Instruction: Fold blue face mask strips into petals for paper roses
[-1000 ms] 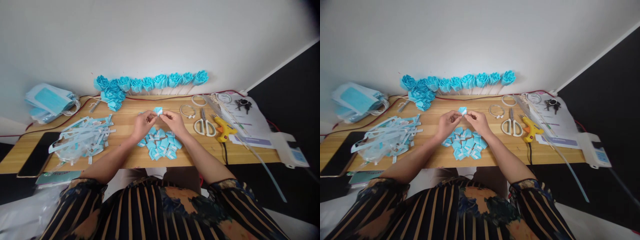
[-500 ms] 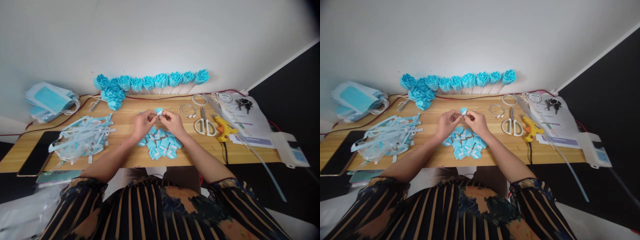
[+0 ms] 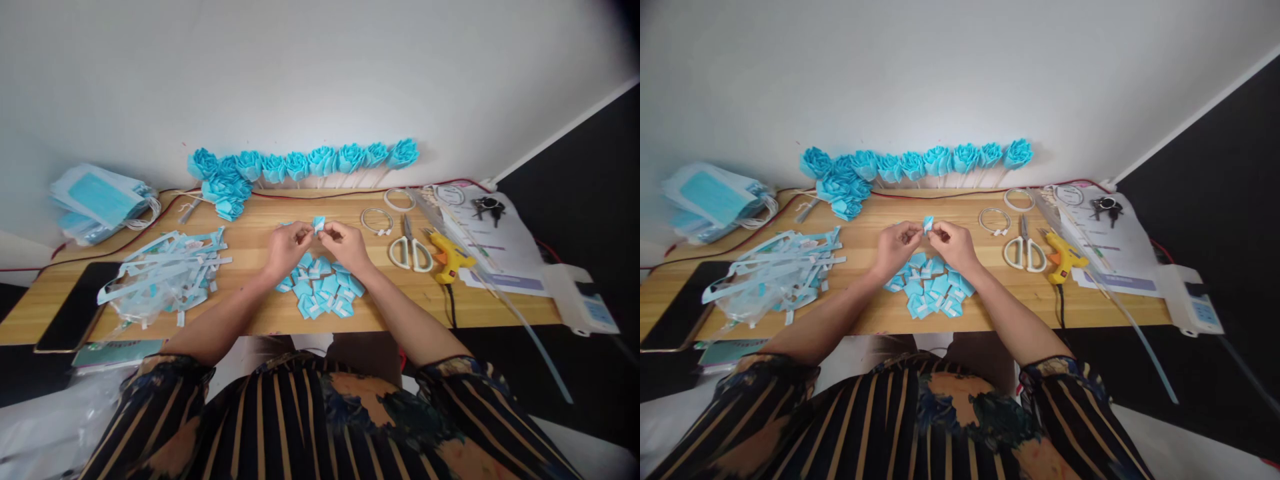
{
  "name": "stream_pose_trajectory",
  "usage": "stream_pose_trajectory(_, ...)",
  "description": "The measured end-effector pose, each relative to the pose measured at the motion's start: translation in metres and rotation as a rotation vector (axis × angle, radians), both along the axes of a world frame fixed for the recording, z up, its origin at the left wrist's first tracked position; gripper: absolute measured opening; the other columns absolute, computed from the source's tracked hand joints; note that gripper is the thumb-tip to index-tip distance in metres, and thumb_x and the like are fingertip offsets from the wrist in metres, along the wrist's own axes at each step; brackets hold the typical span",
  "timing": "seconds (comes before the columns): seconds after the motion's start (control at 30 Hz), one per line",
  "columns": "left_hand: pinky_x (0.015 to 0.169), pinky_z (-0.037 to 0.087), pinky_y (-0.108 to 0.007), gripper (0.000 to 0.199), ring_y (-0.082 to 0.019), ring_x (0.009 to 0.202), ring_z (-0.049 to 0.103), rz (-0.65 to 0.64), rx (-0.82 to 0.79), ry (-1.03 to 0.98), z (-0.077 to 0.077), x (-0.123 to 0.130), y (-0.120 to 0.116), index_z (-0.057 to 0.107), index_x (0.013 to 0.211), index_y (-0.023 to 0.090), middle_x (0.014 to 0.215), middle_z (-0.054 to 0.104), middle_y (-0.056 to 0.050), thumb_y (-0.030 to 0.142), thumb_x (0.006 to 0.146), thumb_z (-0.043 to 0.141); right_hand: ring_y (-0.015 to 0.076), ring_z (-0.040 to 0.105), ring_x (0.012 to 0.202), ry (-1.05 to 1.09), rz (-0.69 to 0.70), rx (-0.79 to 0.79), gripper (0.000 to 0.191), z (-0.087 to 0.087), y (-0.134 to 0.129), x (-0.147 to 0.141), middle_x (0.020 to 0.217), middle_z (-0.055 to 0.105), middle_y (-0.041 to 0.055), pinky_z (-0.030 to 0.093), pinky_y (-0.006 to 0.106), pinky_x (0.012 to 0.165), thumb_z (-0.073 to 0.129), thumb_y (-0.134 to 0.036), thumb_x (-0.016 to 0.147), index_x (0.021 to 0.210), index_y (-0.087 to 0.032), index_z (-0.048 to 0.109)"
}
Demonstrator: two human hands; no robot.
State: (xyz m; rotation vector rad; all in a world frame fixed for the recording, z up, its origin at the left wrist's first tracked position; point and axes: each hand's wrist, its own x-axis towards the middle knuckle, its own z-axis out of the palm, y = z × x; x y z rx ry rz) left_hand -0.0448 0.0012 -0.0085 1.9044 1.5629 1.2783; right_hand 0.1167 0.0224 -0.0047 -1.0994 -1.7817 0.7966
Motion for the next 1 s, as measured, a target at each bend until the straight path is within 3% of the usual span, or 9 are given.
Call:
stream_pose_trajectory(0.17, 0.059, 0.036, -0.024, 0.017, -0.011, 0.057, 0.051, -0.018, -0.014, 0.034, 0.0002, -0.0002, -0.0004, 0.072, 0.089, 0.018, 0.06, 0.061, 0.002, 0.028, 0.084, 0.059, 0.013, 0.055, 0.062, -0.003, -0.003, 0.001, 0.016, -0.0004, 0.0003, 0.0006, 0.067, 0.061, -0.0004, 0.043, 0.025, 0.063, 0.058, -0.033, 0.079, 0.072, -0.019, 0.061)
stream_pose_trajectory(0.53, 0.068, 0.038, -0.027, 0.017, -0.011, 0.055, 0.05, -0.005, 0.014, 0.085, -0.001, 0.0006, -0.0003, 0.073, 0.084, 0.017, 0.059, 0.061, 0.002, 0.025, 0.084, 0.057, 0.013, 0.051, 0.061, -0.057, -0.004, 0.087, 0.014, -0.001, 0.0006, 0.0009, 0.065, 0.058, -0.0005, 0.042, 0.026, 0.064, 0.058, -0.029, 0.079, 0.069, -0.02, 0.056)
stream_pose_trajectory(1.0, 0.054, 0.032, -0.022, 0.017, -0.01, 0.055, 0.044, -0.046, -0.092, -0.173, 0.008, 0.0005, -0.0003, 0.066, 0.072, 0.016, 0.057, 0.054, 0.003, 0.027, 0.079, 0.056, 0.0112, 0.046, 0.059, 0.052, 0.05, -0.046, 0.017, 0.0023, 0.0007, 0.0022, 0.063, 0.052, -0.0023, 0.038, 0.025, 0.059, 0.059, -0.033, 0.078, 0.069, -0.019, 0.058)
